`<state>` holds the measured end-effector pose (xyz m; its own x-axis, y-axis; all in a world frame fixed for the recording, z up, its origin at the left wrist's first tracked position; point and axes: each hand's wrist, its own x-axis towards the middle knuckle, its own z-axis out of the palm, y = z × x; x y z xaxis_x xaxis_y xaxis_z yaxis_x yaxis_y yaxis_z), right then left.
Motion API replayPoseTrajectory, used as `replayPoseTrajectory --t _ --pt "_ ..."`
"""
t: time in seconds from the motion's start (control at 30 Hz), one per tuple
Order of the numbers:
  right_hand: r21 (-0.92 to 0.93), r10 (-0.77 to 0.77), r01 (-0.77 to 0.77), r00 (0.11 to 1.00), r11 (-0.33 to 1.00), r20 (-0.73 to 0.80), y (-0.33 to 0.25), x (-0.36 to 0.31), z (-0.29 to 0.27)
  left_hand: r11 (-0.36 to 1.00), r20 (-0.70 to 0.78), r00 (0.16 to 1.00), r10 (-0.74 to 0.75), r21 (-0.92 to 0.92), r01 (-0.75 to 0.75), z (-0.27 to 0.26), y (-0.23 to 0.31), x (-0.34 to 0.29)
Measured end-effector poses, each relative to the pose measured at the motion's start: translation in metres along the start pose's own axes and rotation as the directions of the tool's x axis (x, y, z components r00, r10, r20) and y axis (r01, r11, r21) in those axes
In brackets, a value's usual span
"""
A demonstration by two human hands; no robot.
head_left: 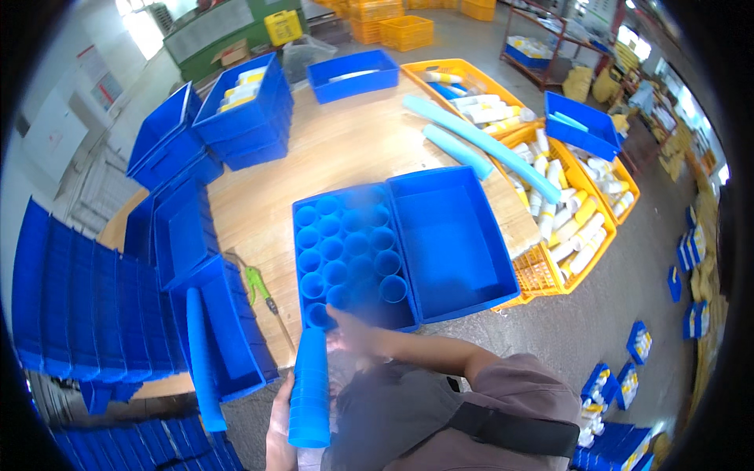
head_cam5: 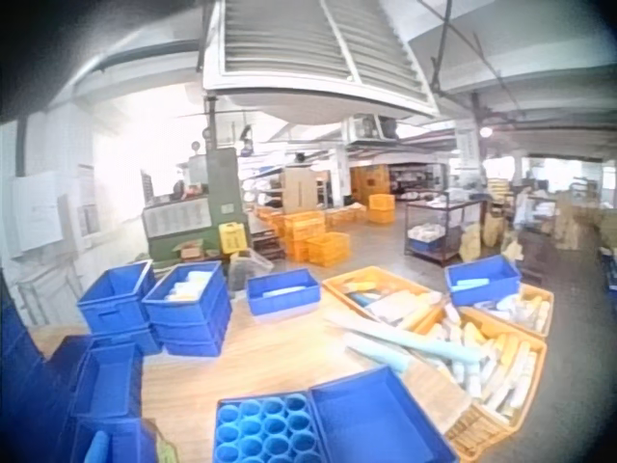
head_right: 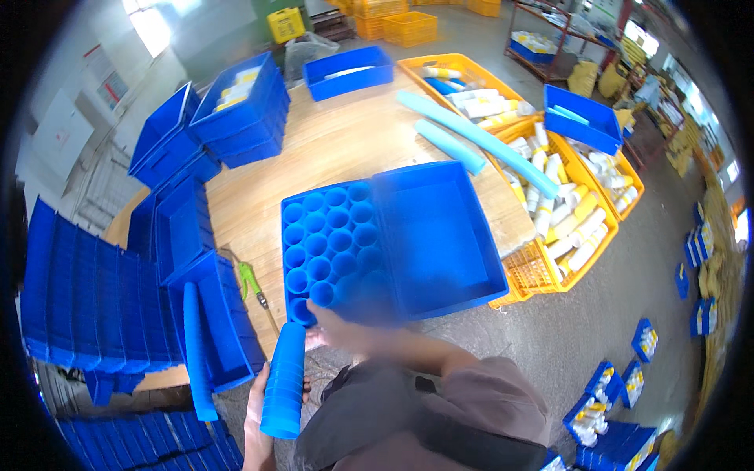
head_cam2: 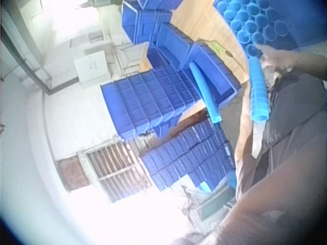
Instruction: The person cuts long blue foam tubes into short segments using a green utility knife and places the segments into blue plastic trays with circular cavities. The person repeatedly fills multiple trays and stacks them on a nearby machine.
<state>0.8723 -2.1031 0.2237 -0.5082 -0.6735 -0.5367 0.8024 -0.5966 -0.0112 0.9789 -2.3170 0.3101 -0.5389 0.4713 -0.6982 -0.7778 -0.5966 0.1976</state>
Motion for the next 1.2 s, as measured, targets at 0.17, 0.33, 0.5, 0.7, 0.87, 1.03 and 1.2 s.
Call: replayPoseTrajectory --t 0.17,0.33,0.5,0.7,0.87,1.03,1.2 --pt "-0.827 -0.437 0.410 0.708 -0.385 0.554 0.035 -0.066 -0.011 0.977 -0.018 0.999 -0.040 0.208 0.043 -0.005 -0.001 0.015" --pt "-0.396 -0.125 0.365 0.583 -0.843 0.803 0.029 -0.070 -0.035 0.915 -0.116 0.989 -0.096 0.381 0.134 0.022 -0.009 0.031" --pt "-0.745 -0.635 -0.037 0.553 -0.666 0.540 -0.007 -0.086 -0.062 0.901 0.006 0.979 -0.206 0.392 0.187 0.044 0.002 0.029" --pt "-0.511 -0.344 0.201 0.533 -0.836 0.773 0.008 -0.085 -0.051 0.890 -0.052 0.987 -0.154 0.427 0.161 0.041 0.002 0.051" --pt "-0.631 -0.485 0.156 0.512 -0.760 0.710 -0.005 -0.068 -0.041 0.878 -0.017 0.992 -0.124 0.463 0.118 0.045 0.003 0.028" --pt "-0.343 -0.135 0.363 0.491 -0.867 0.861 0.007 -0.082 -0.016 0.907 0.067 0.996 -0.066 0.419 0.032 0.048 -0.003 0.004" --pt "-0.268 -0.116 0.249 0.492 -0.931 0.863 0.005 -0.070 0.007 0.888 -0.071 0.997 -0.038 0.456 0.067 0.040 0.000 -0.015"
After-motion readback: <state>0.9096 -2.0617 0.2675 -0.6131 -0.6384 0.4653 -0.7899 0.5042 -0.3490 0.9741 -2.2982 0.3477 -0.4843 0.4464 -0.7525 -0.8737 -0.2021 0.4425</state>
